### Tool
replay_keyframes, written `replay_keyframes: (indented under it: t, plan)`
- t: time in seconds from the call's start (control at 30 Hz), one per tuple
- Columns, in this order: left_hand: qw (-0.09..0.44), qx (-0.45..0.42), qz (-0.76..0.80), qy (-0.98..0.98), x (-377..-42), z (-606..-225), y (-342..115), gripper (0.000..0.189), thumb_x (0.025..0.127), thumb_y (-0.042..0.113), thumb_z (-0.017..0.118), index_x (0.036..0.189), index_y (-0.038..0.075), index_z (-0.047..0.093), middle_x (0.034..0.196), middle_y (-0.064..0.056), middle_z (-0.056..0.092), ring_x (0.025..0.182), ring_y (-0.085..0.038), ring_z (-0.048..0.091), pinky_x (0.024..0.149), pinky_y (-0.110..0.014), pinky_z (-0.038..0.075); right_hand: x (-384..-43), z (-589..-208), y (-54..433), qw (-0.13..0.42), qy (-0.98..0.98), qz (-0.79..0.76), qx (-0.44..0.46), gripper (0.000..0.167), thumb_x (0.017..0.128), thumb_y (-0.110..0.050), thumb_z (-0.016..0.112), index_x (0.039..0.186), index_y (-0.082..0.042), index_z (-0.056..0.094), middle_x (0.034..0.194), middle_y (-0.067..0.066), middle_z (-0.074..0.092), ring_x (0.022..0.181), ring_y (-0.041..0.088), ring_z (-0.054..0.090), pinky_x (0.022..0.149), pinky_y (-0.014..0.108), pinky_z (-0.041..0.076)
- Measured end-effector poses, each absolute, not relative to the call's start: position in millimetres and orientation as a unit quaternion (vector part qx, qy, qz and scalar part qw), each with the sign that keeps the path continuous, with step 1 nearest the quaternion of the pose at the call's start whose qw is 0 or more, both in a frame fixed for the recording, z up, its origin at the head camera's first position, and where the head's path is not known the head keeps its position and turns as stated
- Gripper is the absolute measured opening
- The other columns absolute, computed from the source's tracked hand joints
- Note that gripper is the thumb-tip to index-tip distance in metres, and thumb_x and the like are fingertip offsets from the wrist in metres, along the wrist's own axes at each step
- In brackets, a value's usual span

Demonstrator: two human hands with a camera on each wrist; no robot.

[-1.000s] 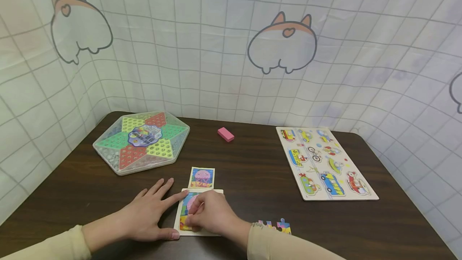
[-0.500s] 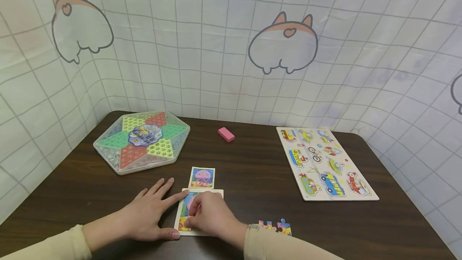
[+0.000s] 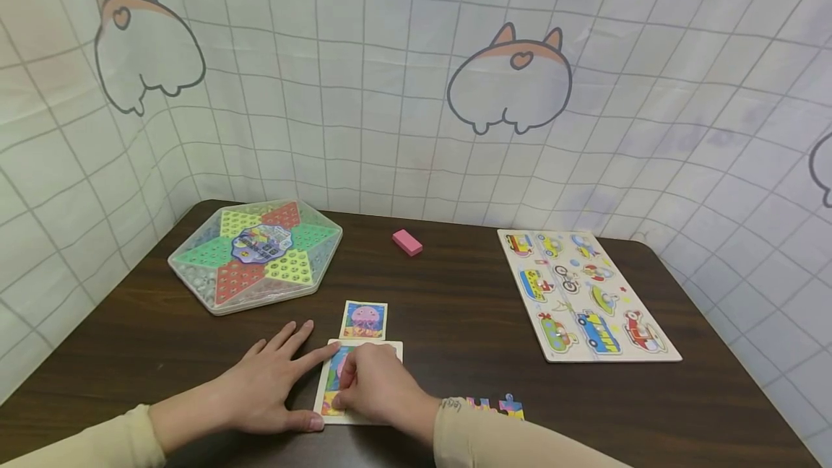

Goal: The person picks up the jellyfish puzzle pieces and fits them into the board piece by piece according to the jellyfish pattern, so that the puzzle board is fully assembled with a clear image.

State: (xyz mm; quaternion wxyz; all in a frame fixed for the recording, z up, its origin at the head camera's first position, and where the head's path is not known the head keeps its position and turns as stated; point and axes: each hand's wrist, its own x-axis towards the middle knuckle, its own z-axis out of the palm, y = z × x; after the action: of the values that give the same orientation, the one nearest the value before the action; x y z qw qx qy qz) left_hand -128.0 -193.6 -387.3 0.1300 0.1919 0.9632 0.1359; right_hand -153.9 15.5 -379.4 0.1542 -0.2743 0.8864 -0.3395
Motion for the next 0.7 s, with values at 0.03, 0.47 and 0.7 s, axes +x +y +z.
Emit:
replay_keyframes:
  t: [0.03, 0.47, 0.7]
  plan:
    - [0.131, 0.192, 0.136, 0.963, -128, -387, -194, 0.099, 0.078, 0.076, 0.070, 0.158, 0.028, 0.039, 0.166, -0.027, 0.026, 0.151, -0.054, 0.024, 0.106, -0.079, 0.030, -155, -379, 15, 0.154, 0.888, -0.338, -0.272, 0.021, 0.080, -0.010, 0.086, 0.069, -0.012, 0.068, 0.060, -0.009, 0.058, 0.056, 0.000, 0.048, 0.052, 0.019, 0.038]
    - [0.125, 0.195, 0.132, 0.964, -127, -387, -193, 0.098, 0.078, 0.076, 0.070, 0.159, 0.028, 0.039, 0.165, -0.027, 0.026, 0.151, -0.054, 0.025, 0.106, -0.078, 0.031, -164, -371, 7, 0.196, 0.902, -0.303, -0.236, 0.030, 0.085, -0.014, 0.082, 0.062, -0.012, 0.064, 0.049, -0.005, 0.056, 0.049, 0.008, 0.053, 0.052, 0.022, 0.040]
    - [0.125, 0.198, 0.131, 0.963, -128, -388, -194, 0.098, 0.079, 0.076, 0.070, 0.159, 0.027, 0.039, 0.165, -0.027, 0.026, 0.151, -0.054, 0.024, 0.106, -0.078, 0.031, -173, -369, 4, 0.251, 0.897, -0.297, -0.211, 0.031, 0.086, -0.014, 0.082, 0.060, -0.010, 0.065, 0.049, -0.004, 0.058, 0.047, 0.006, 0.053, 0.049, 0.020, 0.037]
